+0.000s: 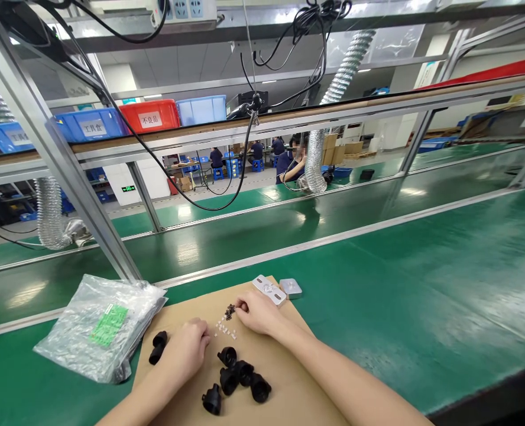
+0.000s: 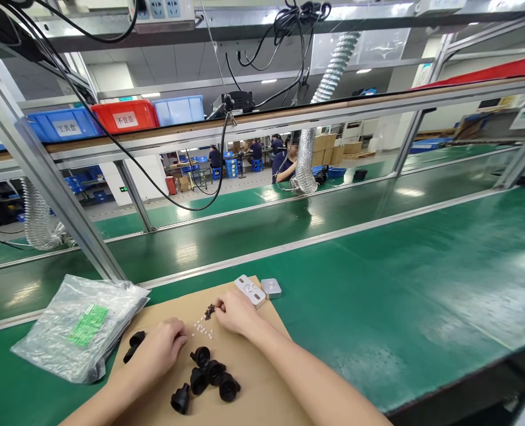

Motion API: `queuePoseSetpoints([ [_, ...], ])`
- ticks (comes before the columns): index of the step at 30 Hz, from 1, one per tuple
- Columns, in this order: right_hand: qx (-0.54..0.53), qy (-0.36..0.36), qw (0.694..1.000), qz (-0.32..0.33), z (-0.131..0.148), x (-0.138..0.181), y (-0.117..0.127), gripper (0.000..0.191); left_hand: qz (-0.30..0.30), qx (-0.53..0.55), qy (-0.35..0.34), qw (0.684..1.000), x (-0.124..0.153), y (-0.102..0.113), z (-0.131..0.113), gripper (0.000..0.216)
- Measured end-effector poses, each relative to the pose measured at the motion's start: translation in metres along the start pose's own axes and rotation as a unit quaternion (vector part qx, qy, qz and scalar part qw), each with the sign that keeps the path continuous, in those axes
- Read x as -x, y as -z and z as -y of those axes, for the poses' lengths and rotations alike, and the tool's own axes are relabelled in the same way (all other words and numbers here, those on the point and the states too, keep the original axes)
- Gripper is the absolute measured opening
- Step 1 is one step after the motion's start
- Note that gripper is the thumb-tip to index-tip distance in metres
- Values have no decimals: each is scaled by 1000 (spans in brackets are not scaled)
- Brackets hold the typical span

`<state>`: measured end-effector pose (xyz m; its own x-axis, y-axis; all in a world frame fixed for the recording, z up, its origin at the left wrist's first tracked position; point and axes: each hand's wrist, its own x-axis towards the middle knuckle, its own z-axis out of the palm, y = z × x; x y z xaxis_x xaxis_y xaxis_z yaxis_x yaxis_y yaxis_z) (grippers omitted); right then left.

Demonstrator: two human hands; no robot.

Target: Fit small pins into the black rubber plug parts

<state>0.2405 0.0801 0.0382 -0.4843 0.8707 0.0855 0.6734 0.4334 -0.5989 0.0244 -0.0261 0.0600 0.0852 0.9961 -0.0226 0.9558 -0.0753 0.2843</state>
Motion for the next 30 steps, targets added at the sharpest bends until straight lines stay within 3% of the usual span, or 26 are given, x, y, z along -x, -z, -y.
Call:
queuePoseSetpoints([
  [7, 9, -5, 1000, 7, 3, 1, 1, 12, 28, -63, 28, 997, 2, -14, -3, 20],
  [11, 13, -9, 1000, -4, 1, 2, -1, 7, -34, 68, 9, 997, -2, -29, 1, 20],
  [13, 7, -7, 1000, -15, 1, 2, -4, 8, -60, 221, -20, 973, -6, -38, 3, 25],
  [16, -35, 15, 999, -13, 4, 2, -8, 10, -17, 455, -8, 890, -13, -53, 3, 41],
  [18, -118, 58, 991, 11, 8, 4, -12, 11, 7, 548, 11, 836, -17, -59, 3, 50],
  [20, -209, 108, 971, 36, 12, 8, -16, 11, 8, 588, 10, 809, -19, -61, 2, 54],
  [24, -277, 148, 948, 47, 16, 14, -21, 12, 19, 596, -1, 803, -17, -56, 1, 51],
  [30, -279, 162, 945, 61, 15, 15, -18, 13, 30, 585, -1, 810, -14, -51, -1, 52],
])
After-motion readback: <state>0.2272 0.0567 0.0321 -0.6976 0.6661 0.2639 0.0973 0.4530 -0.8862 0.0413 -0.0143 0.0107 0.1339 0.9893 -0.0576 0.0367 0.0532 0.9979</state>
